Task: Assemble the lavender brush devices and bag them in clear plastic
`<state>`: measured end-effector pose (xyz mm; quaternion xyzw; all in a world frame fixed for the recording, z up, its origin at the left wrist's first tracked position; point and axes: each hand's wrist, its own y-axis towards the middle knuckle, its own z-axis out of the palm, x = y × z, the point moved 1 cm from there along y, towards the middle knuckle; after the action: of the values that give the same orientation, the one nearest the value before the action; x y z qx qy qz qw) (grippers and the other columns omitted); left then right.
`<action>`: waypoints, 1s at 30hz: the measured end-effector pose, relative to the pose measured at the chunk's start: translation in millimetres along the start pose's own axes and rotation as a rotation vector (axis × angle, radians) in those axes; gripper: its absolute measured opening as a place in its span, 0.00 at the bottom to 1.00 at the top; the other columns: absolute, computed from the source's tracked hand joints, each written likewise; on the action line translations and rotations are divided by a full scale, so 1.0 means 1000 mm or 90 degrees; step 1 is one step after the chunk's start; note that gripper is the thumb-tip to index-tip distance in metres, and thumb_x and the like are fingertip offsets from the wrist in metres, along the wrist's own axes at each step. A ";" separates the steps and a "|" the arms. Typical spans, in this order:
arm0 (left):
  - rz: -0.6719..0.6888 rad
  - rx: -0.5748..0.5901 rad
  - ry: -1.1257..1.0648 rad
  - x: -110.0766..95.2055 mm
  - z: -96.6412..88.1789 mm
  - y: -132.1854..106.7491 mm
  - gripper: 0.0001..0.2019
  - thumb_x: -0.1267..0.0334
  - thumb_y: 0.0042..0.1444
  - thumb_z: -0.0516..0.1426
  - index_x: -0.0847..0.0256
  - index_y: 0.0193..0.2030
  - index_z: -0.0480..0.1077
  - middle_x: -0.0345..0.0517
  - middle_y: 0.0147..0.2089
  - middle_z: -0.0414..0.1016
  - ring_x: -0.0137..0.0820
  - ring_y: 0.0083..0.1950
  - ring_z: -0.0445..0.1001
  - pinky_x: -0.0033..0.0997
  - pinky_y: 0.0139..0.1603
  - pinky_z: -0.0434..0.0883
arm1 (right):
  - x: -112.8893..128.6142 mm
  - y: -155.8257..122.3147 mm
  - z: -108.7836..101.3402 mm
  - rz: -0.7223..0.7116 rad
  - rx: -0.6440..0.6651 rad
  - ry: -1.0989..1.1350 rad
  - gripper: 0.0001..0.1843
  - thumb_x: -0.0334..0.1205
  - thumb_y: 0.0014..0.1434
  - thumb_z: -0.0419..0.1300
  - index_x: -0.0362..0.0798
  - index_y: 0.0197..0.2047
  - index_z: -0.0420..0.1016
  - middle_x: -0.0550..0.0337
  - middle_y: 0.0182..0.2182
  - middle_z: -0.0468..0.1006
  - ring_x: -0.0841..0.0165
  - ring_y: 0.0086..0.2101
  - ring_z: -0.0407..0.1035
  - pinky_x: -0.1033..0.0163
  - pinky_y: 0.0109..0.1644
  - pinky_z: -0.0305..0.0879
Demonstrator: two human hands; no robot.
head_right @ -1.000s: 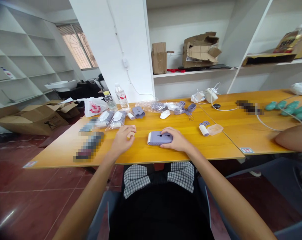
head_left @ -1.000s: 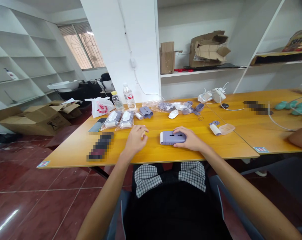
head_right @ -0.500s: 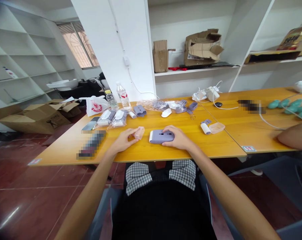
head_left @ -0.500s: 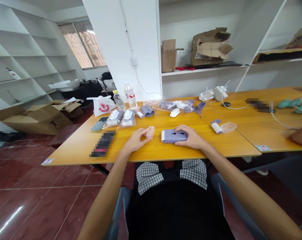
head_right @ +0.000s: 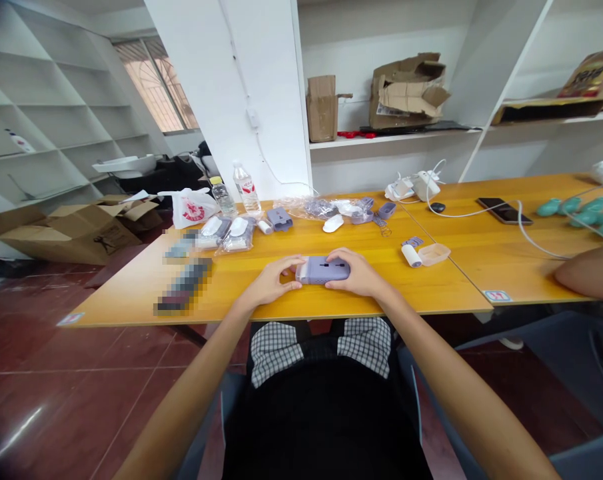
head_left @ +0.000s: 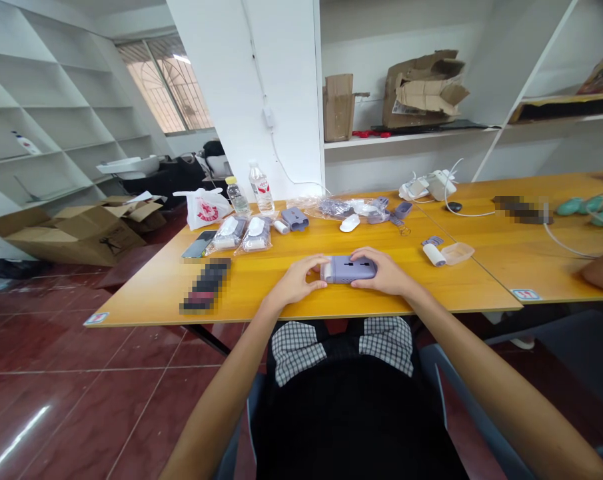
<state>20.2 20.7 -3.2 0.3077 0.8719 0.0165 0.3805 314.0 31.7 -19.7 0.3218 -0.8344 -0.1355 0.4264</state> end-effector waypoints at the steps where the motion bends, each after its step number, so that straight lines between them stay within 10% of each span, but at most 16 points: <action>1: -0.012 -0.001 -0.001 0.002 0.000 0.000 0.32 0.65 0.61 0.70 0.50 0.71 0.72 0.52 0.76 0.72 0.44 0.63 0.81 0.54 0.68 0.75 | 0.001 0.000 0.000 -0.002 0.000 -0.001 0.28 0.48 0.51 0.79 0.55 0.53 0.80 0.51 0.56 0.83 0.49 0.55 0.78 0.40 0.63 0.73; 30: -0.049 -0.024 -0.045 -0.009 -0.004 -0.003 0.31 0.69 0.53 0.74 0.54 0.65 0.78 0.54 0.73 0.76 0.48 0.67 0.79 0.55 0.69 0.77 | 0.009 -0.001 -0.005 -0.012 -0.007 0.031 0.25 0.48 0.48 0.82 0.55 0.49 0.86 0.51 0.54 0.85 0.51 0.53 0.80 0.42 0.63 0.73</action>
<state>20.5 14.1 5.3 0.2671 0.8688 0.0073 0.4169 314.0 25.0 -11.6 0.3303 -0.8201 -0.1364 0.4469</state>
